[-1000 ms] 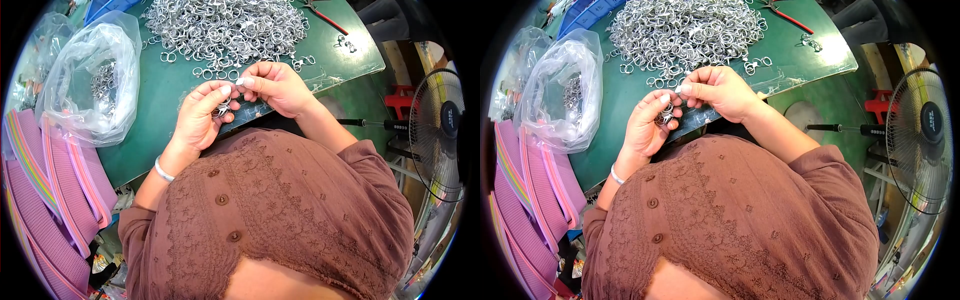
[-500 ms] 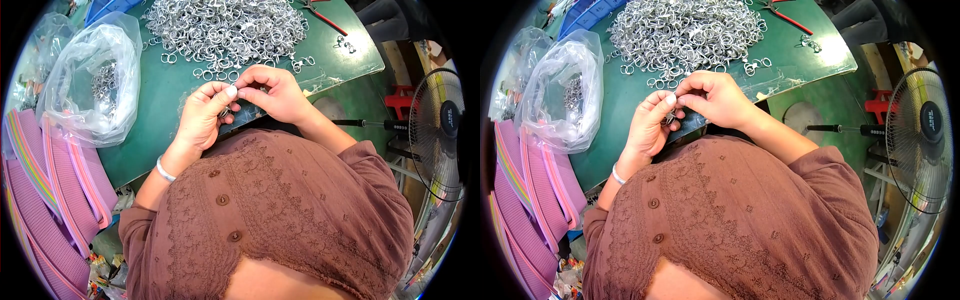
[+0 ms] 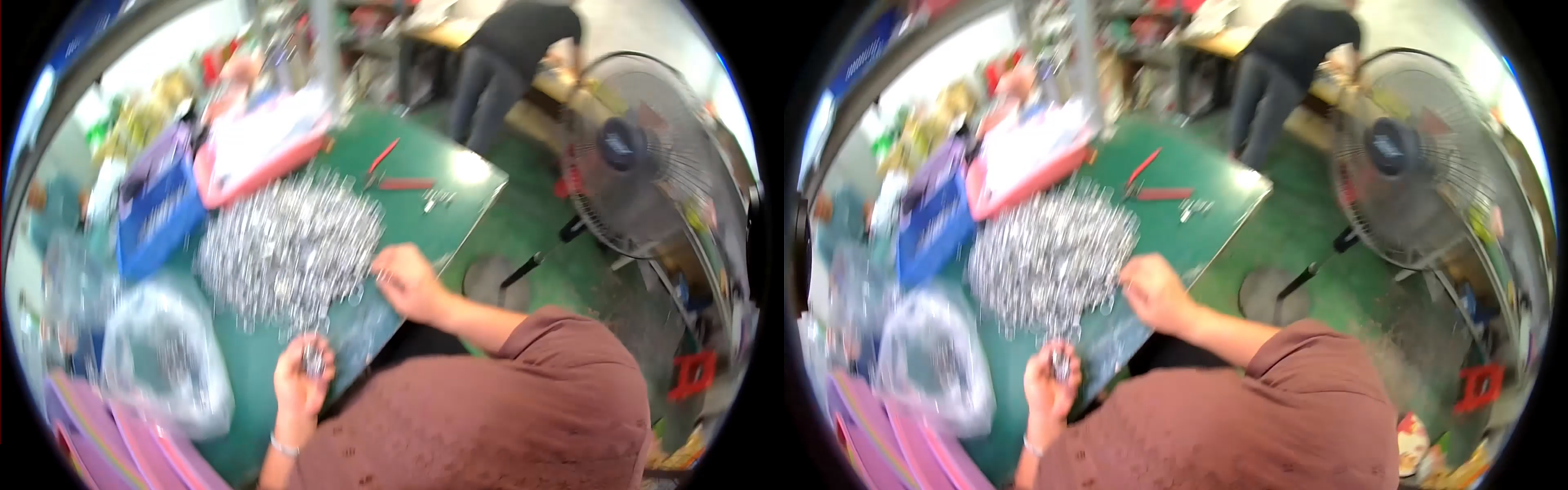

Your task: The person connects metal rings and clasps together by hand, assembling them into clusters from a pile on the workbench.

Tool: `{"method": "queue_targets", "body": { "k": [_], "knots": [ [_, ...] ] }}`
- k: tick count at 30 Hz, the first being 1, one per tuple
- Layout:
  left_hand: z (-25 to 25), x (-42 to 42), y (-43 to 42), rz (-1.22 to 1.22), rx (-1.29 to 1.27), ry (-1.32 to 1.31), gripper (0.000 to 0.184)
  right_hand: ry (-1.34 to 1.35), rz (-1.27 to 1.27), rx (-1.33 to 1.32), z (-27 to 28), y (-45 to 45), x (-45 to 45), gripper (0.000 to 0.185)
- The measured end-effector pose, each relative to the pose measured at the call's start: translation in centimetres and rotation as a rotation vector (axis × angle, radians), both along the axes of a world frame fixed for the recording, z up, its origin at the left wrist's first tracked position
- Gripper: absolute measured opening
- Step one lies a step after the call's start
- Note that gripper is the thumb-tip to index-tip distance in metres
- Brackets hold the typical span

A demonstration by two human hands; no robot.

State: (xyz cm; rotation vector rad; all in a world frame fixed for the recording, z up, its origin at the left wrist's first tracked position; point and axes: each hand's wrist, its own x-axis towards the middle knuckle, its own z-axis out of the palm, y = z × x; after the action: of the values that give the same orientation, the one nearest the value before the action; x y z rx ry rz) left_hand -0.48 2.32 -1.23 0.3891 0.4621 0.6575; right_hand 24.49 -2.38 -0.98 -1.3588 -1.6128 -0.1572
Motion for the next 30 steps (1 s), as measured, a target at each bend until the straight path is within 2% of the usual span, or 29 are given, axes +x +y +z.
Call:
{"method": "queue_targets", "body": {
  "k": [3,5,7,11,14,20,24,27,30],
  "knots": [
    [0.1,-0.3,-0.5,0.077,-0.045,0.115,0.026,-0.103,-0.054,-0.024,-0.8,-1.5,-0.1,0.026],
    [-0.9,-0.4,-0.4,0.068,-0.058,0.035,0.02,-0.138,-0.066,-0.023,-0.9,-1.9,-0.4,0.03],
    [-0.1,-0.7,-0.2,0.091,-0.055,0.073,0.01,-0.131,-0.094,-0.019,-1.2,-1.3,-1.3,0.033],
    [0.0,-1.4,-0.9,0.065,-0.003,0.042,0.007,-0.153,-0.126,-0.022,-1.3,-1.4,-1.7,0.033],
    [0.9,-1.9,-1.8,0.108,-0.014,0.104,0.01,-0.153,-0.136,-0.03,-1.2,-1.4,-1.9,0.033],
    [0.0,-4.1,-2.2,0.136,-0.058,-0.014,0.013,-0.206,-0.176,-0.023,-1.6,-1.3,-2.0,0.035],
    [0.0,-5.1,-2.5,0.153,-0.071,-0.062,0.009,-0.231,-0.193,-0.021,-1.8,-1.2,-2.0,0.033],
    [0.1,-5.8,-3.1,0.189,-0.004,-0.004,0.006,-0.237,-0.216,-0.024,-1.9,-1.2,-2.2,0.032],
    [0.0,-6.8,-3.5,0.184,0.053,0.051,0.012,-0.243,-0.233,-0.012,-1.9,-1.2,-2.3,0.032]
  ]
}}
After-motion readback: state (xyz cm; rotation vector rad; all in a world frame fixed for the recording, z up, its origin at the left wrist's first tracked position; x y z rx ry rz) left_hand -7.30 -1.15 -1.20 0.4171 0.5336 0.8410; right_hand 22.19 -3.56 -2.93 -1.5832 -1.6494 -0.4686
